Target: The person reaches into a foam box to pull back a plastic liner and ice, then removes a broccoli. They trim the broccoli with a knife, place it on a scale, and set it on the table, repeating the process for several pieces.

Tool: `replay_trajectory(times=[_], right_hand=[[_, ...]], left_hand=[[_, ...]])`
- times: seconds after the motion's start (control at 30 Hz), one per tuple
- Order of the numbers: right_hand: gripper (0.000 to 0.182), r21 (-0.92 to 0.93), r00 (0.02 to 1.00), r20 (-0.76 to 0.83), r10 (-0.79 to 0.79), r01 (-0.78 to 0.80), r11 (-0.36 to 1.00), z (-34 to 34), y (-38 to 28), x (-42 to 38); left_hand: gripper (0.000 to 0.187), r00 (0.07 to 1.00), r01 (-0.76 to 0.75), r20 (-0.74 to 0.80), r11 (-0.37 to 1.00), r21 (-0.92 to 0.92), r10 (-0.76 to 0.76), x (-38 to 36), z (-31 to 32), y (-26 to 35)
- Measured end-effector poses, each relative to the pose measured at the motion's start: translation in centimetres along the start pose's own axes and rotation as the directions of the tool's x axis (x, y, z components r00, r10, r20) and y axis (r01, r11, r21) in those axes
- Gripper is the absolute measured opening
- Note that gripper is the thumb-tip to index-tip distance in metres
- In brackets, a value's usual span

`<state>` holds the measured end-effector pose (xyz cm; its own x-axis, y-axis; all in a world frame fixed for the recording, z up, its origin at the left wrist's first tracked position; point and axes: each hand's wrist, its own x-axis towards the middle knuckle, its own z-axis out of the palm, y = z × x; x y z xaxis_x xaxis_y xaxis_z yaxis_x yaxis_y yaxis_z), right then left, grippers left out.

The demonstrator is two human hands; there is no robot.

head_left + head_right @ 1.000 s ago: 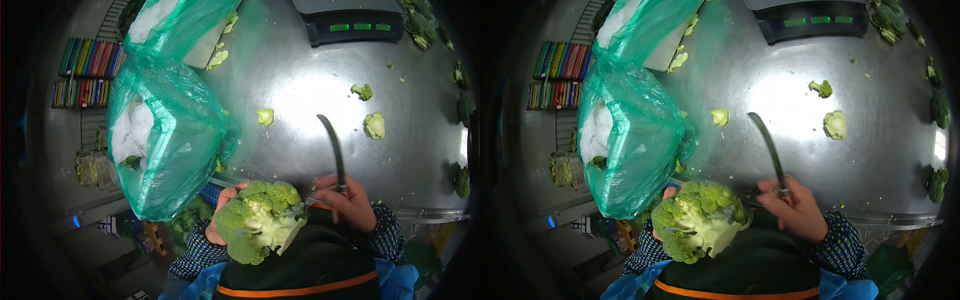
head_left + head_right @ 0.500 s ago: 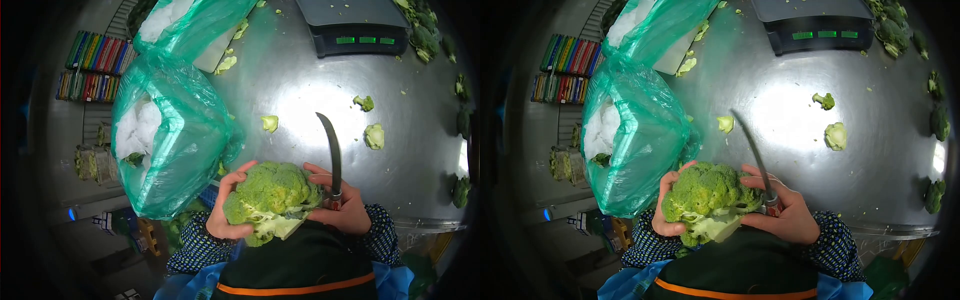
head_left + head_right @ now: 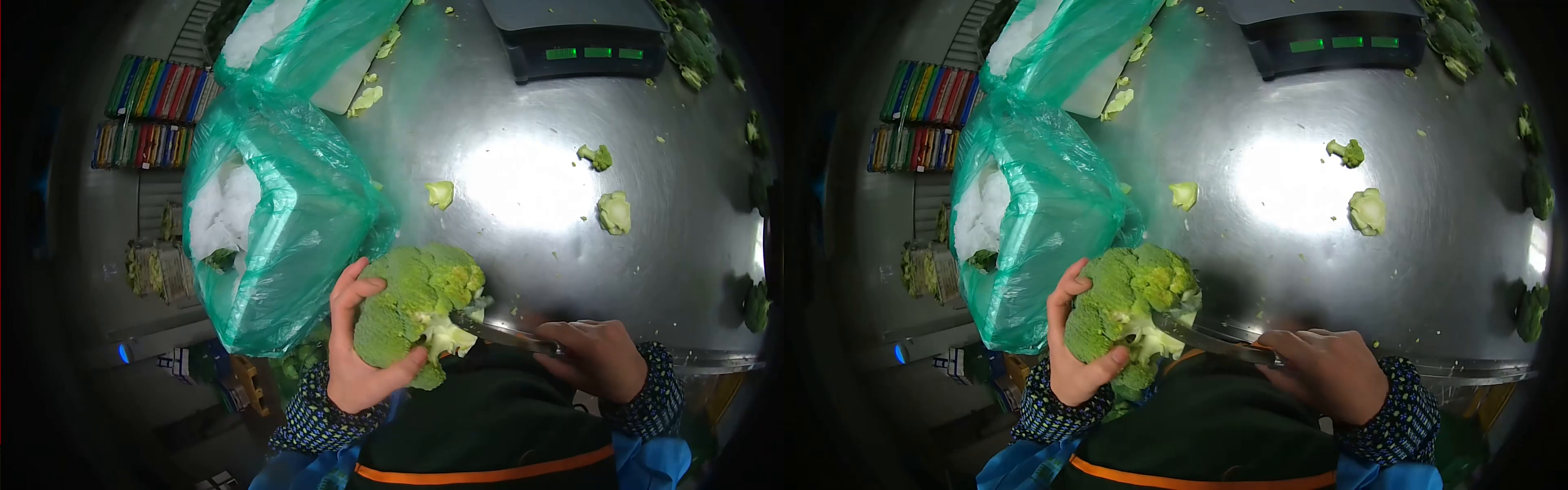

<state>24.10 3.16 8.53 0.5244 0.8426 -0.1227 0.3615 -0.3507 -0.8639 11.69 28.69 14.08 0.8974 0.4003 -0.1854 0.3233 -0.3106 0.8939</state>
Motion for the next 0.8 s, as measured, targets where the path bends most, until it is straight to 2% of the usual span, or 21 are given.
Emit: replay_trajectory(times=[0.07, 0.1, 0.17, 0.2, 0.27, 0.3, 0.37, 0.4, 0.43, 0.47, 0.5, 0.53, 0.57, 0.6, 0.63, 0.67, 0.7, 0.73, 0.77, 0.8], right_hand=[[0.026, 0.016, 0.986, 0.146, 0.076, -0.079, 0.997, -0.1, -0.2, 0.2], [0.026, 0.018, 0.986, 0.146, 0.078, -0.081, 0.997, 0.1, -0.2, 0.2], [0.025, -0.045, 0.971, 0.194, 0.139, -0.132, 0.990, 1.2, 0.3, 0.3], [0.025, -0.042, 0.970, 0.196, 0.142, -0.136, 0.990, 3.0, 2.0, -0.4], [0.023, -0.308, 0.963, -0.148, 0.226, -0.261, 0.915, 5.9, 6.7, -1.1], [0.023, -0.314, 0.966, -0.151, 0.212, -0.250, 0.916, 5.2, 6.0, -0.5], [0.023, 0.030, 0.885, -0.193, 0.423, -0.426, 0.904, 4.1, 2.9, -0.4], [0.022, 0.148, 0.934, -0.104, 0.341, -0.325, 0.934, 4.0, 1.9, -0.2], [0.022, 0.150, 0.933, -0.110, 0.341, -0.324, 0.934, 4.0, 1.3, 0.3], [0.021, 0.308, 0.939, -0.082, 0.333, -0.294, 0.905, 3.9, 0.7, 0.7], [0.020, 0.457, 0.946, -0.053, 0.319, -0.261, 0.850, 3.8, 0.2, 1.1], [0.013, 0.536, 0.918, 0.034, 0.396, -0.351, 0.767, 3.0, -0.1, 1.7], [0.013, 0.537, 0.920, 0.033, 0.390, -0.346, 0.770, 3.1, 0.0, 2.1], [0.012, 0.669, 0.903, 0.020, 0.429, -0.331, 0.665, 3.3, 0.3, 2.5], [0.010, 0.784, 0.883, 0.016, 0.469, -0.302, 0.542, 3.5, 0.5, 2.7], [0.008, 0.807, 0.876, 0.029, 0.481, -0.305, 0.506, 3.5, 0.4, 2.7], [0.008, 0.807, 0.880, 0.032, 0.473, -0.302, 0.508, 3.5, 0.3, 2.8], [0.009, 0.835, 0.869, 0.045, 0.494, -0.304, 0.459, 3.3, 0.3, 2.8], [0.010, 0.859, 0.856, 0.058, 0.514, -0.305, 0.410, 3.3, 0.3, 2.8], [0.013, 0.878, 0.862, 0.071, 0.503, -0.293, 0.378, 3.4, 0.7, 2.7]], left_hand=[[0.071, 0.995, -0.094, 0.011, 0.971, 0.218, 0.094, -0.1, 0.4, 0.6], [0.071, 0.996, -0.093, 0.013, 0.971, 0.218, 0.093, -0.1, 0.6, 1.1], [0.068, 0.984, -0.173, 0.038, 0.898, 0.405, 0.173, 0.0, 1.0, 1.8], [0.068, 0.985, -0.170, 0.040, 0.899, 0.404, 0.168, -0.5, 0.9, 1.3], [0.069, 0.984, -0.147, -0.014, 0.846, 0.512, 0.179, -0.7, 0.5, -0.2], [0.069, 0.982, -0.149, -0.025, 0.845, 0.514, 0.189, -0.2, 0.2, -0.6], [0.066, 0.974, -0.039, -0.184, 0.896, 0.442, 0.134, -0.4, -0.8, -1.3], [0.068, 0.980, -0.028, -0.185, 0.962, 0.270, 0.080, -0.4, -1.4, -2.5], [0.069, 0.984, -0.020, -0.179, 0.994, -0.105, 0.001, -0.3, -1.5, -3.3], [0.070, 0.982, 0.010, -0.167, 0.903, -0.429, -0.090, -0.3, -1.0, -3.3], [0.072, 0.977, 0.033, -0.126, 0.708, -0.705, -0.172, -0.3, -0.5, -3.2], [0.072, 0.977, 0.029, -0.130, 0.709, -0.705, -0.170, -0.3, -0.2, -3.1], [0.073, 0.980, 0.080, -0.059, 0.647, -0.758, -0.190, -0.4, -0.1, -3.1], [0.074, 0.979, 0.130, 0.011, 0.581, -0.803, -0.204, -0.4, -0.2, -3.0], [0.074, 0.980, 0.123, 0.004, 0.585, -0.802, -0.201, -0.6, -0.6, -3.9], [0.071, 0.971, 0.232, 0.193, 0.353, -0.906, -0.142, -1.0, -1.1, -5.6], [0.069, 0.934, 0.358, 0.357, 0.110, -0.927, -0.035, -1.4, -1.6, -6.8], [0.065, 0.878, 0.233, 0.339, -0.315, -0.920, -0.339, -1.4, -0.8, -7.0], [0.065, 0.881, 0.226, 0.330, -0.311, -0.923, -0.340, -1.3, 0.3, -6.1], [0.064, 0.871, 0.230, 0.408, -0.507, -0.831, -0.273, -1.1, 1.5, -4.8]])
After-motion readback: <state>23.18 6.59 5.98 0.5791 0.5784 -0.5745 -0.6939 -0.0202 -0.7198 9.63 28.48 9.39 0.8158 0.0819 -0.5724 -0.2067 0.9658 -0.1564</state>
